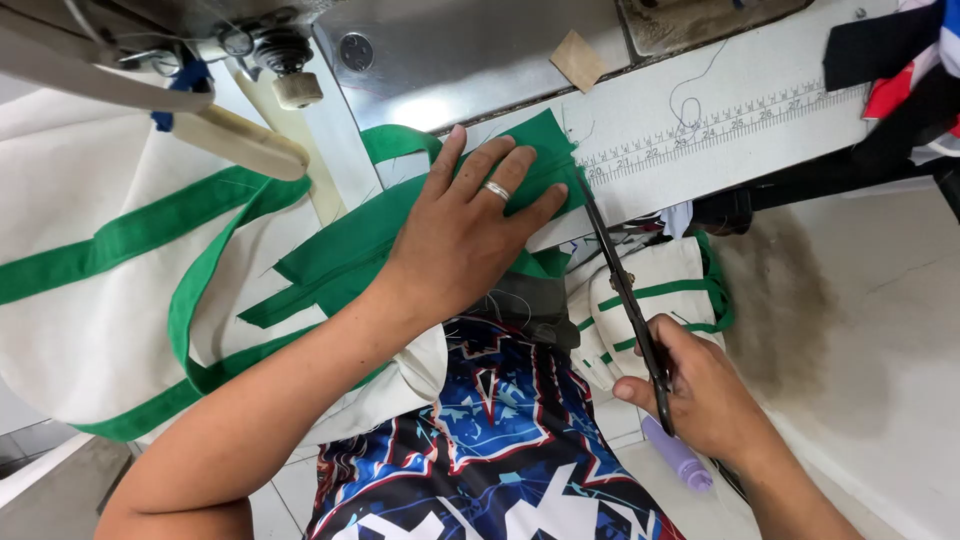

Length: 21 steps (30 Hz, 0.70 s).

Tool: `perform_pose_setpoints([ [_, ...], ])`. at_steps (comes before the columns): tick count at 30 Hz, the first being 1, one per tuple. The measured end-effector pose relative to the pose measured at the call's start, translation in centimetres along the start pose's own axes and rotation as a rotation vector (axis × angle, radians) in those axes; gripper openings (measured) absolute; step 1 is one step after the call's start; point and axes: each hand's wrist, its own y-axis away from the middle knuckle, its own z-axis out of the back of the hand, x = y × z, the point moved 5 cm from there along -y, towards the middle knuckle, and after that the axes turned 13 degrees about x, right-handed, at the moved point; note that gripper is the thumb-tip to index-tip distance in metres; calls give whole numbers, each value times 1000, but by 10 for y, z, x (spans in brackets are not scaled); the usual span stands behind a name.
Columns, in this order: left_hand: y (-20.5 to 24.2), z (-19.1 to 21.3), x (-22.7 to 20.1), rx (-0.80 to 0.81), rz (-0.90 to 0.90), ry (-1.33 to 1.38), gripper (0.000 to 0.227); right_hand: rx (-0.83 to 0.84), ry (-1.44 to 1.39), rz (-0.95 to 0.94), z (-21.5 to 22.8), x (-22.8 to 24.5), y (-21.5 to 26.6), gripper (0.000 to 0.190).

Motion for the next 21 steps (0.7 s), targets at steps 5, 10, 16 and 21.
perform_pose_setpoints([
  [5,-1,2,2,-1,-2,41,26,-63,-136,33,-1,0,4,42],
  [10,0,4,4,-5,-6,56,23,-3,-267,-89,2,-2,2,30],
  [16,2,3,5,-12,-6,55,25,-17,-112,104,15,24,-20,43],
  [21,3,7,7,-31,-12,68,24,-39,-59,70,16,28,-27,42],
])
